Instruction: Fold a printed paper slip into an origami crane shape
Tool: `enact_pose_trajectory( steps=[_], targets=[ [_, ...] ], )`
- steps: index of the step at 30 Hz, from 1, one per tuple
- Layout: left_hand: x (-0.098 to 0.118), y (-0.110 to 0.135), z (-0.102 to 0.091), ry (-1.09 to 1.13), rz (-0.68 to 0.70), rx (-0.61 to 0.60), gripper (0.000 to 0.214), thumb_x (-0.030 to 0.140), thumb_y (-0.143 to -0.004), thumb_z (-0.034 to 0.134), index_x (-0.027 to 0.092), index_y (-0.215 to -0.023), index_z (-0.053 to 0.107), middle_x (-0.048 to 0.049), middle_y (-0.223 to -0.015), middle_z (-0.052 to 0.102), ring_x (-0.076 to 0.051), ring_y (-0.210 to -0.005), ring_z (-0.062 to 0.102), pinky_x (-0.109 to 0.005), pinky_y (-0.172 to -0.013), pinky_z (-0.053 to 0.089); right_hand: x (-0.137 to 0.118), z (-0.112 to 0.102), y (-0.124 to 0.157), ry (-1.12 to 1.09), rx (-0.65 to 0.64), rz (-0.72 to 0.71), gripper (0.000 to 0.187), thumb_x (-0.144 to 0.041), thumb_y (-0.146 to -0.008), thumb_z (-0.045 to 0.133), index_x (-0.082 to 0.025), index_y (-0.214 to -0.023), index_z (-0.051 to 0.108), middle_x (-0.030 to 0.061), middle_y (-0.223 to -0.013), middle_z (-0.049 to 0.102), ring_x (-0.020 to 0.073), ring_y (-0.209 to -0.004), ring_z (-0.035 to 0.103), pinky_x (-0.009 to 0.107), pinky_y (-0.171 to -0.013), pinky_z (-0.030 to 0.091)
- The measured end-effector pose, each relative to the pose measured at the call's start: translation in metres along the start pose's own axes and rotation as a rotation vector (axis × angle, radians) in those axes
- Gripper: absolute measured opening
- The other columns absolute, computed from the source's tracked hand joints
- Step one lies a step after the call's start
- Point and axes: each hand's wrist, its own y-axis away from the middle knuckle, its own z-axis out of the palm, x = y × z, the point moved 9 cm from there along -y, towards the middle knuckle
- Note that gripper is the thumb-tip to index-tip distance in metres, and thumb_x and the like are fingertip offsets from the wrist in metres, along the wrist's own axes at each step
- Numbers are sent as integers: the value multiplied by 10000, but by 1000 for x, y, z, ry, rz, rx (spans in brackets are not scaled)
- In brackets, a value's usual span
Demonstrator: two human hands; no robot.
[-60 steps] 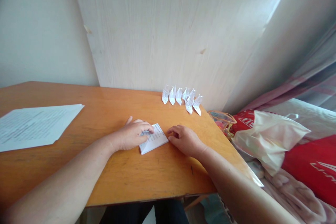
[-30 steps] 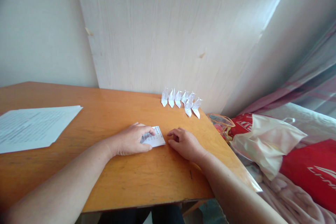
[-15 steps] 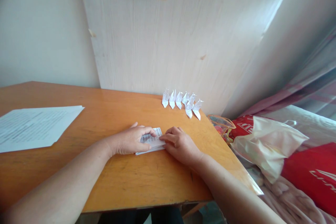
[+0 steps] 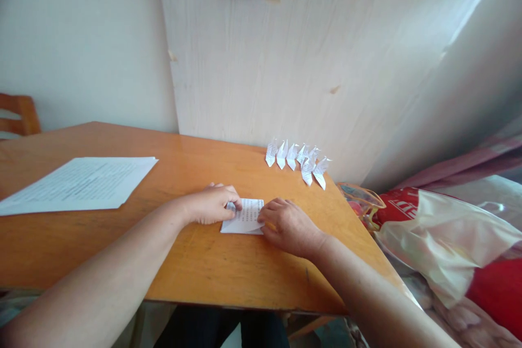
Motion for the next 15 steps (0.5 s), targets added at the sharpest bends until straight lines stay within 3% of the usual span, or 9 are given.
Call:
enact_pose_trajectory(
  steps=[5,15],
  targets=[
    [-2,6,0,-9,6,-102,380,353,-719,666,359,-1096,708,-3,-1187,650,-272,-1098,576,-395,-983,420,6,4,-8,-92,-74,23,205,-169,-841,614,-257,-986,728,52,-973,714,228,-932,628,372,-883,479],
    [-15,12,9,114,87,-52,474,386,-722,720,354,-1191,657,-10,-1267,583,-266,-1173,512,-377,-1034,385,20,3,-18,-208,-152,30,150,-232,-848,650,-290,-932,761,32,-916,708,221,-892,624,361,-847,478]
  ],
)
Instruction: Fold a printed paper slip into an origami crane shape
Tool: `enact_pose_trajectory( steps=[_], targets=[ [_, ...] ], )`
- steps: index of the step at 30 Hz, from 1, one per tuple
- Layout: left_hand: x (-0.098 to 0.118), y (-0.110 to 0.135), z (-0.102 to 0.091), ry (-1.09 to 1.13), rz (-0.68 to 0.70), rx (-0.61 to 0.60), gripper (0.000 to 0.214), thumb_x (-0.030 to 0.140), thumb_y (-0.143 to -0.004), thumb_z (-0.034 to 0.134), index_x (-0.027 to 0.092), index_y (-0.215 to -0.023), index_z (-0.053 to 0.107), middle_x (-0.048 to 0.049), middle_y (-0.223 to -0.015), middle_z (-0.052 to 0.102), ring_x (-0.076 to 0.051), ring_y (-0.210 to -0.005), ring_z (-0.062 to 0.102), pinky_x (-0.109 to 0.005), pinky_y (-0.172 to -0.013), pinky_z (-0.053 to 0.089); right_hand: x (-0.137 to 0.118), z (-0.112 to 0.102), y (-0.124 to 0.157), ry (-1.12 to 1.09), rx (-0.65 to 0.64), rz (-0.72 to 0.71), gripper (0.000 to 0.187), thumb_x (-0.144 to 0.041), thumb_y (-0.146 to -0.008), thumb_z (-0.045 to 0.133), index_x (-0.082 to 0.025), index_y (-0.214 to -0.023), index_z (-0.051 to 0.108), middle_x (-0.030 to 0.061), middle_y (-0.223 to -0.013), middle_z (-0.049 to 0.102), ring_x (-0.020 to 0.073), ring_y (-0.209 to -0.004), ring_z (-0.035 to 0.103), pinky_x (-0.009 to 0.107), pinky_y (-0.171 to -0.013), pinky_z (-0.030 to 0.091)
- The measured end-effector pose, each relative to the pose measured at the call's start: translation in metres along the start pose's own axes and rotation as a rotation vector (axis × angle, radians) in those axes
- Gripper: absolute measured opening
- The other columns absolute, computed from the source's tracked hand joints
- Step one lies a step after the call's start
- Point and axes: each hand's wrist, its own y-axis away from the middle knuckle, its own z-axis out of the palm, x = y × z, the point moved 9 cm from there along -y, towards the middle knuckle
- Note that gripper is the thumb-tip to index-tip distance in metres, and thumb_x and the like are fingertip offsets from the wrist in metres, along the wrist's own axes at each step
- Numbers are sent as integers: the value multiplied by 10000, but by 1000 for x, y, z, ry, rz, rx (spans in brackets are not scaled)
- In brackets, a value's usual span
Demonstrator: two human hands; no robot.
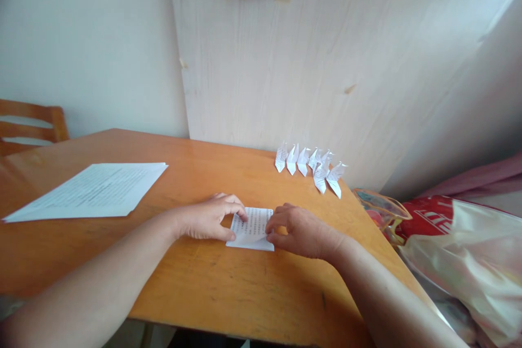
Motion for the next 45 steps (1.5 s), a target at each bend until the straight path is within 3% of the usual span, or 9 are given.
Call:
enact_pose_trajectory(
  steps=[8,12,17,23,39,45],
  targets=[
    [0,4,-1,52,11,10,486,417,-715,728,384,-1193,645,-3,-1295,571,-275,-1207,474,-417,-1058,343,23,11,-9,-227,33,139,168,-335,-913,613,-233,-805,692,23,-834,647,175,-798,603,287,-721,464],
    [0,5,-2,68,-10,11,460,404,-707,724,383,-1161,656,0,-1283,580,-288,-1193,472,-436,-1055,337,36,16,-9,-219,112,228,236,-377,-914,616,-209,-749,635,8,-781,596,142,-694,550,264,-615,413],
    [0,5,-1,84,-13,22,452,388,-700,721,386,-1148,657,5,-1263,587,-297,-1181,475,-438,-1045,342,39,22,-9,-142,161,291,231,-349,-922,595,-214,-736,613,12,-784,618,157,-732,568,281,-646,412],
    [-2,4,2,85,-11,16,452,389,-707,724,390,-1153,649,10,-1282,576,-295,-1184,469,-444,-1050,337,43,24,-8,-52,228,324,220,-336,-892,625,-214,-714,580,10,-760,615,160,-714,551,289,-637,392],
    [-2,6,1,62,-4,-2,423,352,-782,616,379,-1204,635,6,-1294,571,-261,-1208,457,-446,-1079,325,40,25,-5,-17,207,318,230,-329,-899,621,-209,-716,551,-3,-742,585,155,-692,528,289,-623,364],
    [1,7,1,68,3,-8,454,364,-763,647,370,-1216,626,3,-1302,565,-256,-1210,461,-441,-1077,330,37,23,-7,-14,229,310,226,-322,-903,616,-207,-721,546,-2,-750,585,154,-694,530,290,-624,369]
  ],
)
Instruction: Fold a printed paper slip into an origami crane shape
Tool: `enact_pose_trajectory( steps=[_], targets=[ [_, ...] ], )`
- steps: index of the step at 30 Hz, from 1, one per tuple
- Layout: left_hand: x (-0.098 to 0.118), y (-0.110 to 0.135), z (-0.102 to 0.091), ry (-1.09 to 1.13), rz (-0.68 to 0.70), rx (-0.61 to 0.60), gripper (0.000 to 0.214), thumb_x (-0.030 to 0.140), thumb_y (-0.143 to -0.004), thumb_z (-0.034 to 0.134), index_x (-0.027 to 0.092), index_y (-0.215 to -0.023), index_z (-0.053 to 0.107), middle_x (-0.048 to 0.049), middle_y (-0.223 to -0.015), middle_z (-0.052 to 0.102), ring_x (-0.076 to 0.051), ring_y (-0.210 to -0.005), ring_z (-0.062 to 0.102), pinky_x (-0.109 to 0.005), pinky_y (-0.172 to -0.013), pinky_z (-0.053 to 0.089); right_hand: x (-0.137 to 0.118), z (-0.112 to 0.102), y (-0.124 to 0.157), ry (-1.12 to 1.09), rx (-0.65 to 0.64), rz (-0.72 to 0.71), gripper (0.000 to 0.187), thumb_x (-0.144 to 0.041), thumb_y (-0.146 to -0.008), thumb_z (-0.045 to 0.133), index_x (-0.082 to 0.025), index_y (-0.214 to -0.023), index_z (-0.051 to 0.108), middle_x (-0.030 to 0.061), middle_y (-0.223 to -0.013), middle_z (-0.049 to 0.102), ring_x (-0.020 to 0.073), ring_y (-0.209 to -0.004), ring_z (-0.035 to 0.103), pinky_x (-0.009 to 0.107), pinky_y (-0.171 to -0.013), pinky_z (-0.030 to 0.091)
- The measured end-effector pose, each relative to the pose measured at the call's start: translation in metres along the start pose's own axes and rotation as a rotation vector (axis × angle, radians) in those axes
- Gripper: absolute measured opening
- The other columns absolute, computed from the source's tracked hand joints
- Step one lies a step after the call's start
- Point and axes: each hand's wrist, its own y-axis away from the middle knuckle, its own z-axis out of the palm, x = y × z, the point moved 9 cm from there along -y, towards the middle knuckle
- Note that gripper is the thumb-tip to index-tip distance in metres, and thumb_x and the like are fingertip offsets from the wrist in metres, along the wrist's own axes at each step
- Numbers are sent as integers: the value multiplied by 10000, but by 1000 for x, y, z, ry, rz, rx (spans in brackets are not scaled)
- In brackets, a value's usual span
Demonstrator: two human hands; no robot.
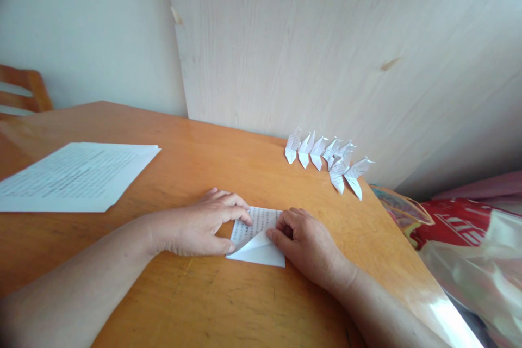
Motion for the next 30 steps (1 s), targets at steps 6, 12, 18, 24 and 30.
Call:
enact_pose_trajectory(
  steps=[6,12,18,24,30],
  targets=[
    [1,0,0,-14,0,7,456,361,-765,653,373,-1220,629,0,-1306,564,-265,-1213,462,-441,-1070,337,-1,-1,1,14,14,12,222,-311,-908,601,-208,-721,542,6,-750,584,161,-700,532,294,-628,375],
    [0,0,1,-7,9,12,444,359,-764,650,372,-1208,629,-2,-1296,566,-263,-1222,460,-456,-1084,321,0,-1,-1,13,26,12,215,-309,-901,610,-210,-723,542,2,-748,579,159,-692,529,292,-621,376],
    [0,-1,1,7,-9,6,352,397,-859,570,367,-1204,636,-12,-1304,569,-255,-1238,456,-464,-1092,302,2,1,0,10,14,12,231,-325,-900,614,-211,-714,537,-2,-741,576,158,-691,529,293,-618,378],
    [-1,-1,1,47,-31,13,399,576,-855,581,368,-1190,637,-10,-1295,566,-272,-1241,441,-472,-1094,284,1,0,1,4,24,4,221,-324,-901,613,-210,-724,549,1,-749,585,155,-693,534,291,-624,384],
    [0,1,2,49,-5,29,396,501,-788,685,356,-1152,630,0,-1276,567,-277,-1224,447,-463,-1084,287,-2,-2,2,1,20,6,197,-297,-902,614,-210,-735,557,3,-761,593,159,-709,539,290,-632,388]
  ],
)
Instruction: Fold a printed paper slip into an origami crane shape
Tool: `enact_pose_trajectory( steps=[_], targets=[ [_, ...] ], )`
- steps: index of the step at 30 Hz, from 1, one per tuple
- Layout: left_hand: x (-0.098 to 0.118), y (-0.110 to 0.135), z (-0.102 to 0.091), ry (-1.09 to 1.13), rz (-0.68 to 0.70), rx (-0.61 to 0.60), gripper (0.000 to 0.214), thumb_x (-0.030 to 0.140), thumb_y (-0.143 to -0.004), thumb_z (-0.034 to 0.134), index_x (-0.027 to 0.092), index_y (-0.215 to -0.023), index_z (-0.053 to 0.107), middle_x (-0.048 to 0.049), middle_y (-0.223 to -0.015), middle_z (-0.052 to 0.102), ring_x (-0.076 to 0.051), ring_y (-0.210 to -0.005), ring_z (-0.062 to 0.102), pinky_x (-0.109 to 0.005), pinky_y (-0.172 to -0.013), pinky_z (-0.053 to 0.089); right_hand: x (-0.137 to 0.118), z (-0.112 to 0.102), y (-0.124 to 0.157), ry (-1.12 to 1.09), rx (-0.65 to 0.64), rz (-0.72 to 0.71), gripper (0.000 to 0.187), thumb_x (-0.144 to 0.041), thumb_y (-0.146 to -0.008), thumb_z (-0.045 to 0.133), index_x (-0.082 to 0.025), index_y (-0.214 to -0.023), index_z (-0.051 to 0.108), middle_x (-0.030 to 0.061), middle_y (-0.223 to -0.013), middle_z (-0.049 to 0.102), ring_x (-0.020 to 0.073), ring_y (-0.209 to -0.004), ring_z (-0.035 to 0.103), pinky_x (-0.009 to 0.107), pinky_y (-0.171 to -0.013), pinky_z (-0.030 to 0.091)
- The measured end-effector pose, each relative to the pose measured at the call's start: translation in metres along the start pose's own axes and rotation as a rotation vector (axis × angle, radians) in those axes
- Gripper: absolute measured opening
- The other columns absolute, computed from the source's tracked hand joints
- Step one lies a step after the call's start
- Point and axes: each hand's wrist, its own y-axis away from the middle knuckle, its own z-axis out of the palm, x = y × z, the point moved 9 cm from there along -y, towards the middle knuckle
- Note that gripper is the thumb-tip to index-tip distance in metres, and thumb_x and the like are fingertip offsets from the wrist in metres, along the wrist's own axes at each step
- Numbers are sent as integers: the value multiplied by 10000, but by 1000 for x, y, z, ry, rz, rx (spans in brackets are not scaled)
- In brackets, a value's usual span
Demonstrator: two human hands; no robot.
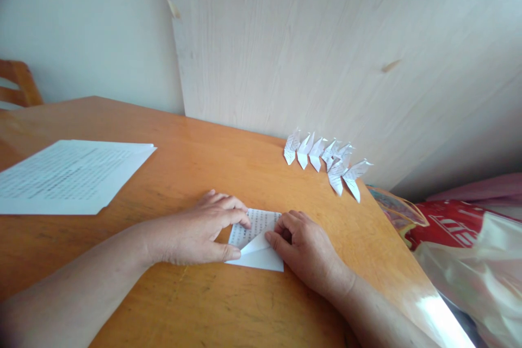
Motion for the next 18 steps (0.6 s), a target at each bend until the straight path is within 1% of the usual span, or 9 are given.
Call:
enact_pose_trajectory(
  steps=[4,10,18],
  targets=[
    [1,1,0,-11,5,-6,393,487,-790,693,347,-1149,617,-6,-1276,565,-284,-1224,451,-492,-1089,274,0,1,1,0,-8,4,196,-292,-912,604,-210,-739,560,8,-770,601,163,-719,544,294,-643,396],
    [1,2,1,-6,-4,2,387,448,-804,694,341,-1162,595,-5,-1312,552,-296,-1268,435,-557,-1147,158,1,1,-1,7,-5,20,184,-294,-912,604,-211,-750,573,12,-782,608,168,-731,551,297,-650,402],
    [2,4,3,-8,-8,-2,379,450,-833,671,334,-1183,584,-20,-1312,546,-308,-1291,418,-611,-1155,105,-2,1,-2,4,-4,10,175,-284,-915,594,-208,-759,566,16,-781,606,168,-736,552,299,-660,402]
  ],
)
